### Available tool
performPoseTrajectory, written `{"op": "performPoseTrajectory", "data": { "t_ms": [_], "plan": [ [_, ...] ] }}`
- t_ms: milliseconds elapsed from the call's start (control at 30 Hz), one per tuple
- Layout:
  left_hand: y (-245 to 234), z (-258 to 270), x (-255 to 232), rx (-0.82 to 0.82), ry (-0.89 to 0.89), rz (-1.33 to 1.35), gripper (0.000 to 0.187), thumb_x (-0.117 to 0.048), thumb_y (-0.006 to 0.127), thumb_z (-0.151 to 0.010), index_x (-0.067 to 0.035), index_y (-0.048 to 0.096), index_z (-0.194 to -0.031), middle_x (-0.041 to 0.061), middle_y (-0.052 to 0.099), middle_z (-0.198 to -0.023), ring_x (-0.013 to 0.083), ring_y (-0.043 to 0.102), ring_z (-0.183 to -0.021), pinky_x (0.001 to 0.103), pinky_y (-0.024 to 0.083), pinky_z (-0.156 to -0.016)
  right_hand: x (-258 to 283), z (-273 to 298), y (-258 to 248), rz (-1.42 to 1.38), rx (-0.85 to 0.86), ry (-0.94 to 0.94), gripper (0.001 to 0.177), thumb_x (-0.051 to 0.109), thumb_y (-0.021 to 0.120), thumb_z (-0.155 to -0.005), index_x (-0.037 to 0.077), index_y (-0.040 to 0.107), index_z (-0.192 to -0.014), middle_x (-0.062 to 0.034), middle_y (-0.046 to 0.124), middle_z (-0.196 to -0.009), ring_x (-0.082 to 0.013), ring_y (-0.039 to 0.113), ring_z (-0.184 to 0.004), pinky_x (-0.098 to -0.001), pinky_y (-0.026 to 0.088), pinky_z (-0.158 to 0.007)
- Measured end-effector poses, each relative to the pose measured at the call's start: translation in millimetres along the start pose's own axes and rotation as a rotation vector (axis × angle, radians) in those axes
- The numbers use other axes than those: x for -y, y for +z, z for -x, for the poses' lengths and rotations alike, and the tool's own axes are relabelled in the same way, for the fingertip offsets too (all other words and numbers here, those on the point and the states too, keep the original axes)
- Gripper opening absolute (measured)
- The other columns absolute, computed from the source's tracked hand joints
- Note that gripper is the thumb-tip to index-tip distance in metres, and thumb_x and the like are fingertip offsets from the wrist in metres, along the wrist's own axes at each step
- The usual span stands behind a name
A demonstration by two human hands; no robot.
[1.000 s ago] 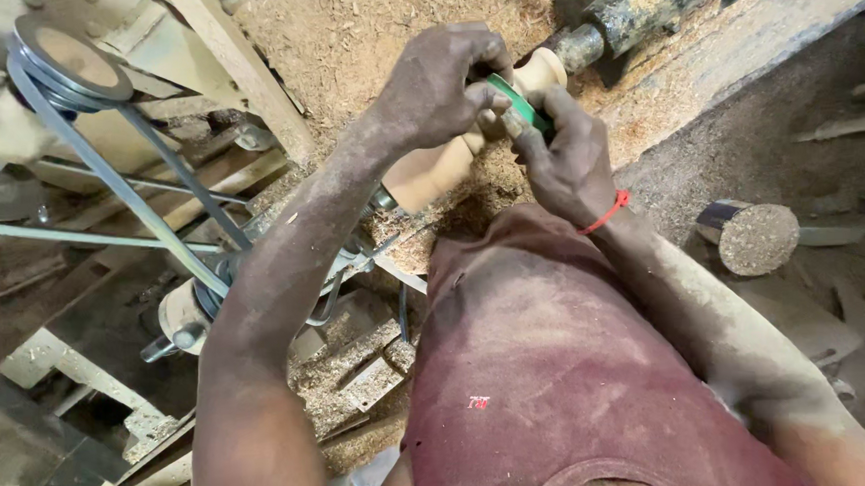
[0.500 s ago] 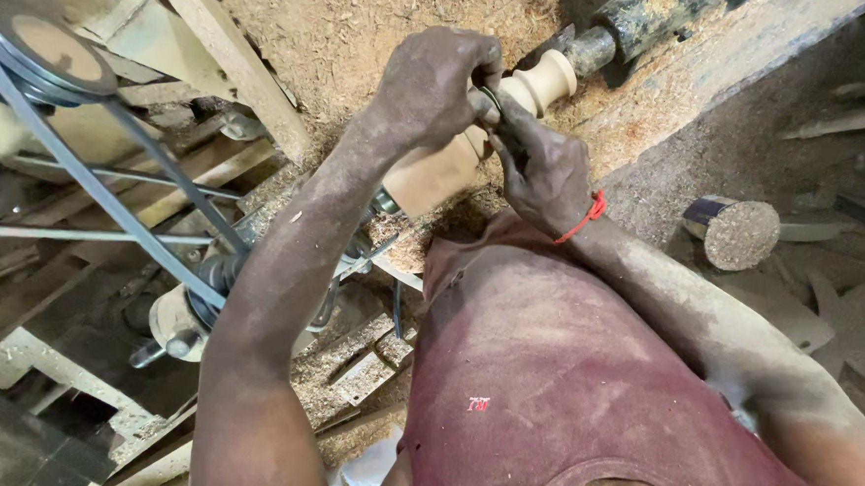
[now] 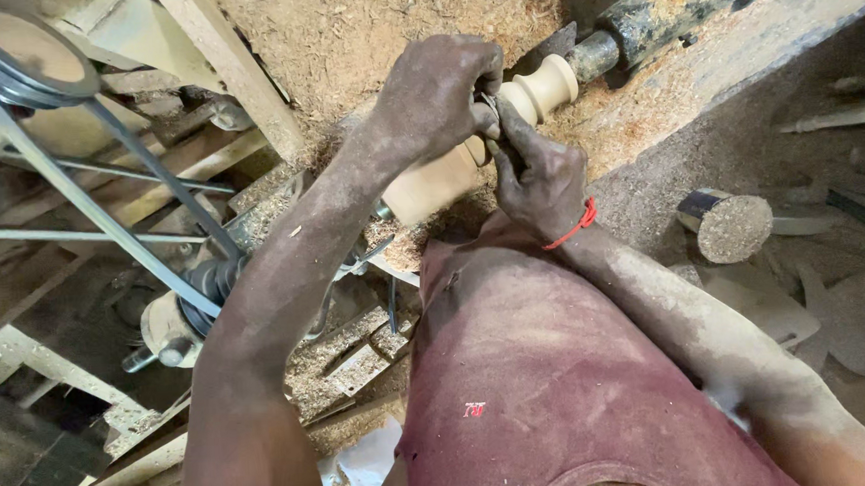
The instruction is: The person shapes a rotating wooden object on a lathe using a handheld tool and then sands the surface with a piece of sandpaper.
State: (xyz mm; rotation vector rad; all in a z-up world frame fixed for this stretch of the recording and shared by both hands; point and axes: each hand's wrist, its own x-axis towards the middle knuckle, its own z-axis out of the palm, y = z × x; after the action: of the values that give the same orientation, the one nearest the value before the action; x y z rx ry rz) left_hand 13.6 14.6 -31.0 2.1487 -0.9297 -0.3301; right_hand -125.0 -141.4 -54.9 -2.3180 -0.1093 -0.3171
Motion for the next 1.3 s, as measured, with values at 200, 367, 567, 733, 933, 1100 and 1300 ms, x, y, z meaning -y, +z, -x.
{"op": "performPoseTrajectory", "data": {
  "t_ms": [200,367,567,733,933,1100,1300],
  "plan": [
    [4.1,-0.4,1.5,0.003,-0.036,-0.02,0.034,-0.018,0.094,-0.065,-0.007,0.065,-0.079,0.008,0.067,-0.077,0.0285,0.068,-0.077,0.046,0.052,-0.067,-1.5,-2.5,-1.7,0.11,0.075,0.053,0.046,0.007,0.079,-0.093,0.005,0.066,-0.137,-0.0177,0.071,-0.079,-0.0308,0.071,-0.065,-0.0424,0.055,-0.059],
    [4.0,-1.9,3.3,0.01,-0.03,0.008,0.033,-0.018,0.093,-0.064,-0.007,0.065,-0.078,0.009,0.067,-0.077,0.0297,0.068,-0.076,0.047,0.052,-0.065,6.1,-6.7,-6.8,0.105,0.059,0.006,0.048,0.006,0.076,-0.095,0.004,0.064,-0.141,-0.0173,0.071,-0.085,-0.0315,0.073,-0.072,-0.0415,0.056,-0.064],
    [9.9,0.4,7.1,0.012,-0.07,0.003,0.031,-0.017,0.092,-0.066,-0.007,0.064,-0.077,0.009,0.068,-0.077,0.0302,0.068,-0.075,0.048,0.051,-0.065,3.7,-7.9,-10.0,0.143,0.119,0.026,0.041,0.008,0.075,-0.098,0.004,0.067,-0.138,-0.0168,0.071,-0.081,-0.0298,0.07,-0.065,-0.0414,0.052,-0.057],
    [13.7,-4.9,3.4,0.026,-0.111,-0.034,0.029,-0.017,0.09,-0.066,-0.009,0.064,-0.074,0.008,0.067,-0.074,0.0273,0.067,-0.073,0.046,0.052,-0.063,-10.1,-12.9,-7.5,0.219,0.213,0.119,0.04,0.015,0.074,-0.098,0.004,0.071,-0.136,-0.0111,0.07,-0.065,-0.0238,0.062,-0.045,-0.0412,0.045,-0.043],
    [11.5,-9.0,1.4,0.044,-0.142,-0.012,0.03,-0.017,0.09,-0.066,-0.008,0.063,-0.074,0.01,0.067,-0.075,0.0291,0.067,-0.073,0.047,0.052,-0.064,-12.5,-17.2,-19.7,0.13,0.186,0.024,0.034,0.012,0.077,-0.1,0.002,0.07,-0.131,-0.0147,0.075,-0.083,-0.0249,0.072,-0.065,-0.0398,0.053,-0.056],
    [18.1,-9.9,0.0,-0.023,-0.119,-0.041,0.03,-0.018,0.091,-0.065,-0.008,0.064,-0.074,0.01,0.067,-0.074,0.0292,0.068,-0.073,0.047,0.052,-0.063,-3.0,-22.6,-26.0,0.009,0.188,0.077,0.042,0.006,0.073,-0.097,-0.002,0.066,-0.138,-0.015,0.078,-0.094,-0.0274,0.078,-0.081,-0.0382,0.061,-0.068],
    [11.4,-9.7,-1.3,-0.014,-0.125,-0.001,0.03,-0.017,0.09,-0.063,-0.007,0.064,-0.072,0.012,0.067,-0.074,0.0331,0.067,-0.074,0.049,0.051,-0.064,-4.1,-21.6,-22.2,0.073,0.163,0.038,0.038,0.011,0.079,-0.097,0.002,0.069,-0.133,-0.0214,0.074,-0.093,-0.0337,0.076,-0.079,-0.0424,0.059,-0.067]
  ]
}}
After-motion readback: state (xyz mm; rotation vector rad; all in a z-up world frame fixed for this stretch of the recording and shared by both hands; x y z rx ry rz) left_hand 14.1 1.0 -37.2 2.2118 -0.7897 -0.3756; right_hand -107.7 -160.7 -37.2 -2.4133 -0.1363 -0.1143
